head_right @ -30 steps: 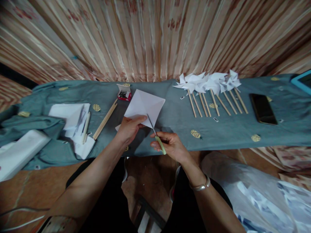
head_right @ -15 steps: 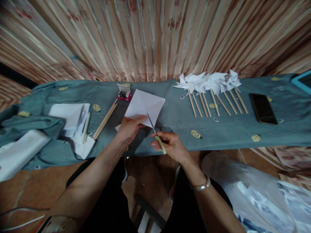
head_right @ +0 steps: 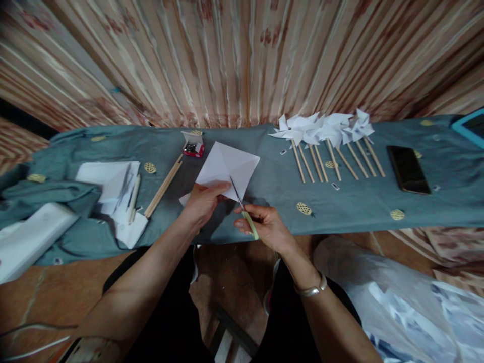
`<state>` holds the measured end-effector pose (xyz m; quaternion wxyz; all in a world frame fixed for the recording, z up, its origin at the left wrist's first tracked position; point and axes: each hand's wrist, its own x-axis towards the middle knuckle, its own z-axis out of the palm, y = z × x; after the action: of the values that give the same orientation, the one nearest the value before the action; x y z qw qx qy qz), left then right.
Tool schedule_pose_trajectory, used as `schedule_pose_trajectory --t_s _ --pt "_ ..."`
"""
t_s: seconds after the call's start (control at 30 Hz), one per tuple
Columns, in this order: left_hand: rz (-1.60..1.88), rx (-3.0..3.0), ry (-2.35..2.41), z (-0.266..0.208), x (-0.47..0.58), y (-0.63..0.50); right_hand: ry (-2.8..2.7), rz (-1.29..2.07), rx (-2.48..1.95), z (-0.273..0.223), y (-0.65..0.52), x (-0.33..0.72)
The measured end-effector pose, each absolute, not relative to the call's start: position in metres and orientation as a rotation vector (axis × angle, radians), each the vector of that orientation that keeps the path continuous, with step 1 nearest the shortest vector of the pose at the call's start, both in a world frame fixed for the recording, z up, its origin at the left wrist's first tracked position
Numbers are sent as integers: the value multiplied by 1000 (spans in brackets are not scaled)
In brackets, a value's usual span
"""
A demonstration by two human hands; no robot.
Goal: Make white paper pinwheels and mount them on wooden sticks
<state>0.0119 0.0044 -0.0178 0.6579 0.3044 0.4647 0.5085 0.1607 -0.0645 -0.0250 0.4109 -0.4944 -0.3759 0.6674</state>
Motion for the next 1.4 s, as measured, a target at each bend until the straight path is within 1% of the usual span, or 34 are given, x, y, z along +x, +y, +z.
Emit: schedule_pose_trajectory --t_s 0.63,0.87,1.4 --pt "1148 648 1054 -9 11 2 -967 1699 -1248 -26 -63 159" --pt "1202 627 999 -6 12 4 -920 1664 -1224 -20 -60 149" --pt "1234 687 1097 -7 9 8 -900 1665 -1187 -25 -62 140"
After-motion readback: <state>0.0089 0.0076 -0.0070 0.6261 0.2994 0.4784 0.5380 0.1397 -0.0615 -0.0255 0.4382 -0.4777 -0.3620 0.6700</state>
